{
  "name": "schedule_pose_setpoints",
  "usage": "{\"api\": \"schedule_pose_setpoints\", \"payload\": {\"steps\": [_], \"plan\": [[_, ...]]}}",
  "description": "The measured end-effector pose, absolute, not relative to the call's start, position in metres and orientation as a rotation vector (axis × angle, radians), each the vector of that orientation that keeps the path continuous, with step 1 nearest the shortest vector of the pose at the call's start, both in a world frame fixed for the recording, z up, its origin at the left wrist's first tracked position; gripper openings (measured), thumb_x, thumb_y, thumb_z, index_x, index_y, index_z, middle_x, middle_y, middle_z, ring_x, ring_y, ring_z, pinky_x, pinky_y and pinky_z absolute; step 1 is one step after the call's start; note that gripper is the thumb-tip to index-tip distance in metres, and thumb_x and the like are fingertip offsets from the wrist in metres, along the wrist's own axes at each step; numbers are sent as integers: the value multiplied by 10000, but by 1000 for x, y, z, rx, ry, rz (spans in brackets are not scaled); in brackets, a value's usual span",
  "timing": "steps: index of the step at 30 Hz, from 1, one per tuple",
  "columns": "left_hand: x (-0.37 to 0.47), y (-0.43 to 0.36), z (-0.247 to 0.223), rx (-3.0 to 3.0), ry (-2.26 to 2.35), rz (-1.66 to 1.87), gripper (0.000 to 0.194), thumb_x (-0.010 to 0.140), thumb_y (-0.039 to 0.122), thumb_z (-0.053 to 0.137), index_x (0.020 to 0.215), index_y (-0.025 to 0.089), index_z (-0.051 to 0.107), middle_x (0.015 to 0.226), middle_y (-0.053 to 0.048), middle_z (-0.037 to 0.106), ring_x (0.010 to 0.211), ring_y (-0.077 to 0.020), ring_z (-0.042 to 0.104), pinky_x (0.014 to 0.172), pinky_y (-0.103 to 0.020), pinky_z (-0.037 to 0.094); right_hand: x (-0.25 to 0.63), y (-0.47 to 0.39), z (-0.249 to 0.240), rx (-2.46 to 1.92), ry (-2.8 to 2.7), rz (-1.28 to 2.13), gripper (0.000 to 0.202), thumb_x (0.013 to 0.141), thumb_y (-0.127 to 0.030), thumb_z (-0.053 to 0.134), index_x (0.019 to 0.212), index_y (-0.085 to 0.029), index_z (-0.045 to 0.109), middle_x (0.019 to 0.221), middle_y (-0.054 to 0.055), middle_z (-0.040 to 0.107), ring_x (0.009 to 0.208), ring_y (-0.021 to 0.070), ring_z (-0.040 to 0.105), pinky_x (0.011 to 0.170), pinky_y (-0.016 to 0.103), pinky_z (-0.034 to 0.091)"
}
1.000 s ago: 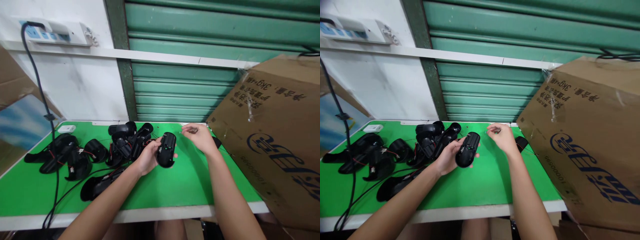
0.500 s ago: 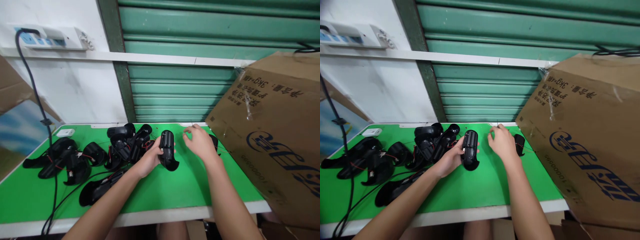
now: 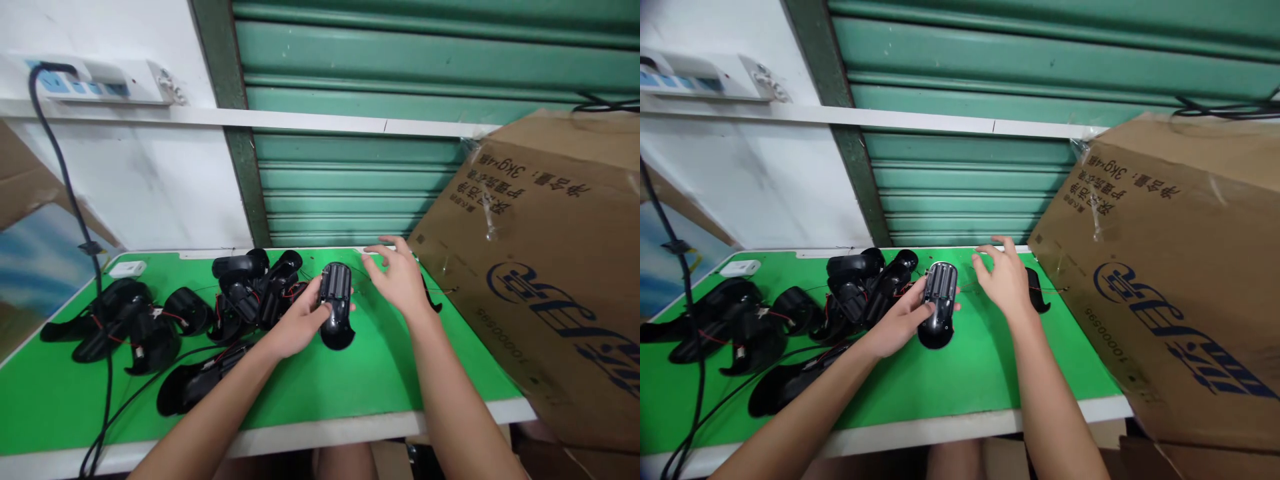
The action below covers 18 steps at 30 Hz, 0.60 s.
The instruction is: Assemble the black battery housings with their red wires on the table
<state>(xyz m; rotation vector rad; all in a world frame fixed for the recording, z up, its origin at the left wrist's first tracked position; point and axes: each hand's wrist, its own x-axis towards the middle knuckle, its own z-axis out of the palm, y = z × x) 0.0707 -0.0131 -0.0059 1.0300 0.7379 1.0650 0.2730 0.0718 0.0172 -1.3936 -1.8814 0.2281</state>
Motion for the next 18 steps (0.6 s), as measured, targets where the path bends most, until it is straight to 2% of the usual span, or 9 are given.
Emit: {"api": "schedule_pose_setpoints", "payload": {"steps": [2,4,7,9,11,14,16,18], "plan": [[71,-13,-6,1108,766,1066,652,878,321,707,1475,222,464,1404,-150,613,1169,-307,679,972,-385,518,261,61,25,-1100,-1870,356,234,930,-392,600,928,-218,757,1015,97,676,688,177,578,660,344,496],[70,-13,-6,1182,817,1099,635,874,265,694,1469,217,479,1412,-127,603,1265,-299,615,1038,-367,476,248,50,28,-893,-1919,460,184,914,-386,645,927,-229,741,795,41,625,650,166,541,602,314,460],[70,-13,-6,1298,882,1148,636,815,145,666,1434,195,528,1404,-90,599,1369,-277,492,1127,-328,384,231,39,23,-786,-2074,447,201,881,-341,701,1050,-240,743,800,27,616,705,168,566,643,310,467],[70,-13,-7,1295,880,1120,673,763,105,632,1423,193,533,1354,-68,617,1327,-263,496,1099,-312,389,225,37,18,-765,-2120,464,202,909,-295,655,1084,-242,740,821,28,617,716,160,573,656,304,467],[69,-12,-8,1179,848,1074,738,706,105,593,1431,214,511,1280,-40,641,1222,-241,541,975,-283,439,223,37,17,-771,-2085,535,152,921,-247,609,1006,-236,735,783,16,592,667,142,543,626,289,448],[69,-11,-8,923,766,1060,802,617,148,553,1413,234,497,1227,-21,656,1086,-216,587,787,-249,447,227,39,21,-787,-1985,677,61,867,-199,621,833,-218,669,739,-3,552,631,123,511,588,267,418],[69,-9,-6,799,703,1110,780,593,187,549,1372,225,516,1217,-30,665,1067,-225,610,792,-265,464,232,39,26,-777,-1941,781,52,814,-185,632,771,-211,622,697,-21,524,610,114,491,576,256,401],[68,-8,-3,724,640,1162,742,606,225,564,1347,224,523,1212,-42,676,1078,-250,635,864,-316,493,240,40,31,-767,-1924,898,52,768,-183,627,735,-208,594,635,-44,482,580,107,457,565,249,380]]}}
